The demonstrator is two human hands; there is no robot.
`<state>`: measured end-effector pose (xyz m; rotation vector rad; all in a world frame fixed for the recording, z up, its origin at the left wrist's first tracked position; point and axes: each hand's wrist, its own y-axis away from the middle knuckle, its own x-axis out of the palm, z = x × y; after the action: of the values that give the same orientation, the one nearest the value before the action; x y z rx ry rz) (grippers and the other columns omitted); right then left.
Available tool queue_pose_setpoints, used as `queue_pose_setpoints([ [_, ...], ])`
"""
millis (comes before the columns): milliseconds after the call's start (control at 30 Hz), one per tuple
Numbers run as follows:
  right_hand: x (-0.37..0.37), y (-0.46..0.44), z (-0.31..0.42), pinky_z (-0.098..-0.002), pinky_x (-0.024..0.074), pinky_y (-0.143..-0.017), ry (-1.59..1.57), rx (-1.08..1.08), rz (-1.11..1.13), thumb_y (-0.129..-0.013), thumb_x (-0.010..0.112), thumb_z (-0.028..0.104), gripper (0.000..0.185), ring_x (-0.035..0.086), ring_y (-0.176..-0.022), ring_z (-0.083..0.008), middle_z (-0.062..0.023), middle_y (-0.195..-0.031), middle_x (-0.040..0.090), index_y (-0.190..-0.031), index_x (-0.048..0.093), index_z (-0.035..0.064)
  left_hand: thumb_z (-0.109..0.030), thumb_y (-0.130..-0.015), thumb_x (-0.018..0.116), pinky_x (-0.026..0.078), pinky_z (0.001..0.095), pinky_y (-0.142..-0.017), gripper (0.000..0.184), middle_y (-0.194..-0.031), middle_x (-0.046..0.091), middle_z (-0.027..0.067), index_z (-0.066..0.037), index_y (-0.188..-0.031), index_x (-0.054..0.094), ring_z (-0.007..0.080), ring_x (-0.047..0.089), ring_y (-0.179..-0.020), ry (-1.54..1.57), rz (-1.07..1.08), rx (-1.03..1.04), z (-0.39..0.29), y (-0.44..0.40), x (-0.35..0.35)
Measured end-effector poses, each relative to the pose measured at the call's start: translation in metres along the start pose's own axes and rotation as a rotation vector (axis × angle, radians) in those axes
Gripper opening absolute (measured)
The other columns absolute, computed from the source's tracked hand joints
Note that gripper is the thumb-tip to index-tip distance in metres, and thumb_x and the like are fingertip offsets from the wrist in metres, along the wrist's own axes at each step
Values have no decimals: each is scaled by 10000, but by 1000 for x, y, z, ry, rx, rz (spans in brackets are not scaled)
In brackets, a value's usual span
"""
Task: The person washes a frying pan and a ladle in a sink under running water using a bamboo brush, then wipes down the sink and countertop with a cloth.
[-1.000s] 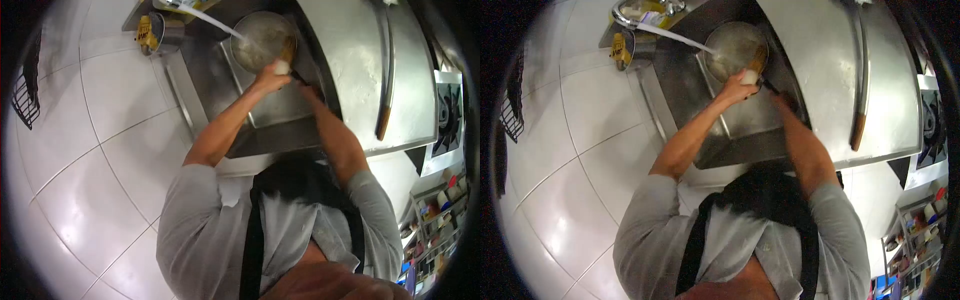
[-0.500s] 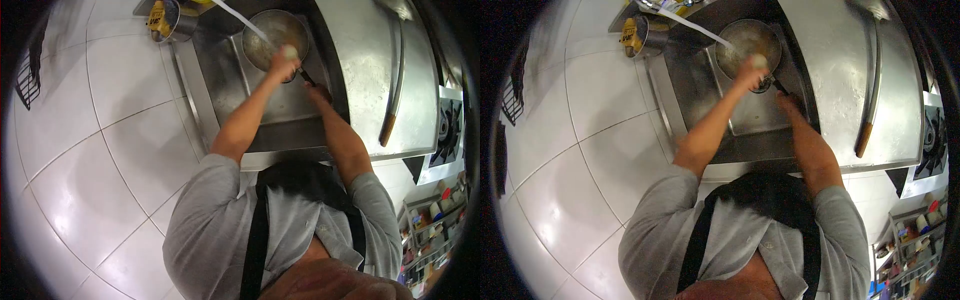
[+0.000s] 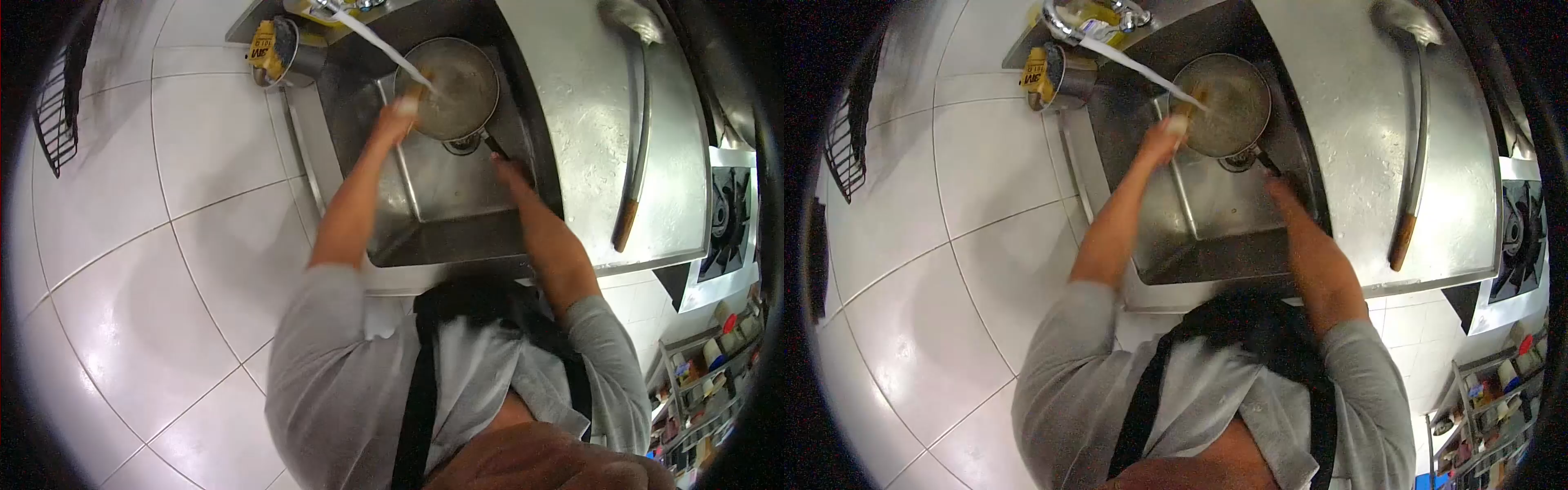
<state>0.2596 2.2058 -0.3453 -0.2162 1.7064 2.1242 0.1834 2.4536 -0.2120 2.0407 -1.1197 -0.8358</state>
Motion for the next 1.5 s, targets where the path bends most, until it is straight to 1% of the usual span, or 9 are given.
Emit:
queue_pose_setpoints([
  [200, -8, -3, -10, -436, 327, -1042, -208, -144, 156, -856, 495, 584, 783, 451, -1245, -335, -194, -1379, 434, -1366, 402, -3, -220, -762, 712, 416, 293, -381, 635, -708, 609, 65, -167, -1339, 450, 137, 513, -437, -315, 80, 104, 55, 61, 62],
  [300, -8, 30, 1, -264, 383, -383, -773, -236, 727, -909, 554, 345, 314, 435, -407, -123, 16, -531, 484, -758, 549, 70, -242, -792, 694, 383, 233, -407, 694, -857, 617, 14, -175, -1414, 394, 59, 487, -540, -131, -70, -22, 53, 215, 1],
  [467, -46, 64, 41, -257, 332, -368, -959, -205, 1256, -881, 562, 199, 223, 408, -399, -117, -2, -514, 451, -694, 527, 83, -127, -710, 659, 363, 242, -389, 689, -875, 637, 42, -106, -1368, 456, 77, 528, -563, 192, -487, 631, 29, 438, -43],
  [700, -68, 185, -10, -342, 428, -457, -69, -488, 131, -747, 645, 154, 171, 548, -483, -169, -69, -580, 544, -738, 539, 20, -286, -888, 563, 385, 205, -461, 552, -946, 594, 119, -28, -1349, 407, 111, 500, -582, 75, -863, 1216, -140, 523, -106],
  [900, -80, 233, -69, -343, 428, -394, -59, -725, -283, -657, 659, 136, 286, 542, -443, -187, -96, -583, 535, -876, 534, 1, -434, -802, 674, 506, 290, -501, 393, -735, 592, 95, -90, -979, 609, 197, 553, -543, 656, -523, 1491, -220, 429, -195],
  [967, -94, 299, -66, -322, 421, -422, -223, -628, -156, -717, 645, 85, 268, 534, -468, -181, -82, -614, 548, -946, 560, -26, -204, -917, 497, 476, 292, -765, 306, -952, 612, 110, 15, -1126, 539, 213, 609, -895, 422, -838, 1648, -178, 352, -197],
  [1067, -96, 336, -76, -250, 358, -358, -457, -597, -76, -718, 634, 19, 260, 445, -399, -104, -18, -565, 484, -965, 556, -7, -178, -837, 630, 462, 291, -551, 145, -761, 600, 76, -50, -884, 580, 161, 555, -586, 733, -461, 1283, -135, 186, -159],
  [1233, -118, 359, -117, -231, 364, -350, -830, -659, 92, -740, 652, 83, 211, 455, -395, -87, -5, -567, 484, -896, 532, 7, -116, -862, 559, 492, 361, -789, 197, -984, 609, 122, -27, -1036, 579, 255, 602, -917, 841, -2, 587, -121, -61, -132],
  [1500, -117, 374, -225, -232, 351, -268, -1680, -885, 361, -761, 618, 82, 254, 436, -334, -91, -4, -518, 432, -948, 479, -21, -175, -877, 623, 511, 299, -807, 336, -1077, 614, 138, 3, -1153, 555, 206, 605, -904, 523, 22, 963, -89, 10, -45],
])
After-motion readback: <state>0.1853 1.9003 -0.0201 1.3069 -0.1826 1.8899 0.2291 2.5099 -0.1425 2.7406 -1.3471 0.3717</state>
